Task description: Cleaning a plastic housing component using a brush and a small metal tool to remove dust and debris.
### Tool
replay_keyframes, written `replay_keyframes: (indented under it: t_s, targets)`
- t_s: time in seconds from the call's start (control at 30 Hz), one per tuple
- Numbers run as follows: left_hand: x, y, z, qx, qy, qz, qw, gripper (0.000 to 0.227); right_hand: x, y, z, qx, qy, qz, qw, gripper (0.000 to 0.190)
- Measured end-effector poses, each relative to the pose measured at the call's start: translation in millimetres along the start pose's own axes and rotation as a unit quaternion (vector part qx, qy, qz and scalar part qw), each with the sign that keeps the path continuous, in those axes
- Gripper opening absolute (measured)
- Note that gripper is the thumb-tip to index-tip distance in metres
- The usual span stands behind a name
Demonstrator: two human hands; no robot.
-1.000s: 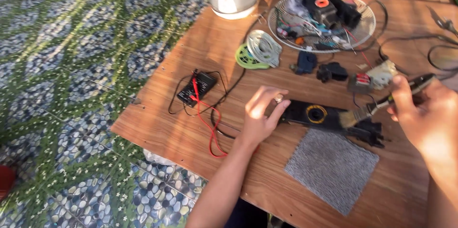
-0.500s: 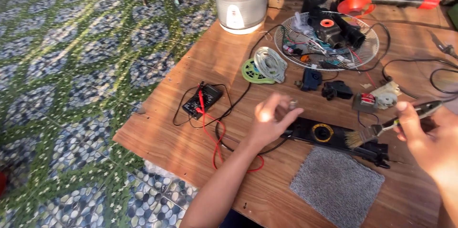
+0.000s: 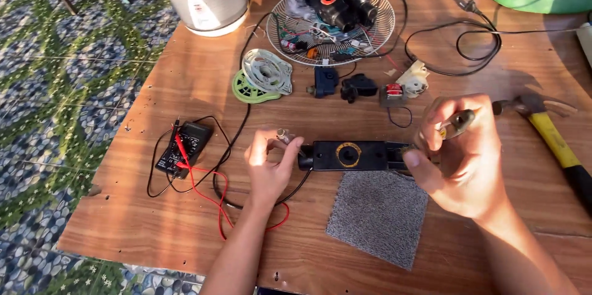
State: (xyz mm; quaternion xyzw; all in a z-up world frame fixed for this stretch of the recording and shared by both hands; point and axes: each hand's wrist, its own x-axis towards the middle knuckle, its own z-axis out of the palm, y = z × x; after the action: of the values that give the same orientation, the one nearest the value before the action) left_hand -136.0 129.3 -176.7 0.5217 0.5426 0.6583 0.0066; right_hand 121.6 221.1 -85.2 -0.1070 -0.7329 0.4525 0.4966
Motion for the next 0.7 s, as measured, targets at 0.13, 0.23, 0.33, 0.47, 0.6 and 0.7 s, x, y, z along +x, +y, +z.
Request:
replay_keyframes:
  t_s: [0.13,0.23,0.33,0.47,0.6,0.7]
  targets:
    - [0,3,1,-0.007,0.0,0.003,1.0,0.021,1,-8,3,-0.03,-0.012,-0.043,0.999,0.047]
    - [-1,4,1,-0.013,-0.001,0.004,1.0,0.02,5,-21,7,-0.089,-0.02,-0.074,0.993,0.045]
    - [-2,5,2,-0.013,-0.002,0.007,1.0,0.02,6,-29,8,-0.12,-0.027,-0.076,0.99,0.043]
    - [-3,7,3,-0.012,-0.002,0.017,1.0,0.02,4,-31,9,-0.142,-0.027,-0.07,0.987,0.043]
    - [-5,4,4,-0.018,0.0,0.018,1.0,0.02,-1,-46,10,-0.129,-0.034,-0.021,0.991,0.045]
    - [-7,3,4,-0.011,0.0,0.007,1.0,0.021,-3,-74,16,-0.091,-0.111,0.03,0.989,0.034]
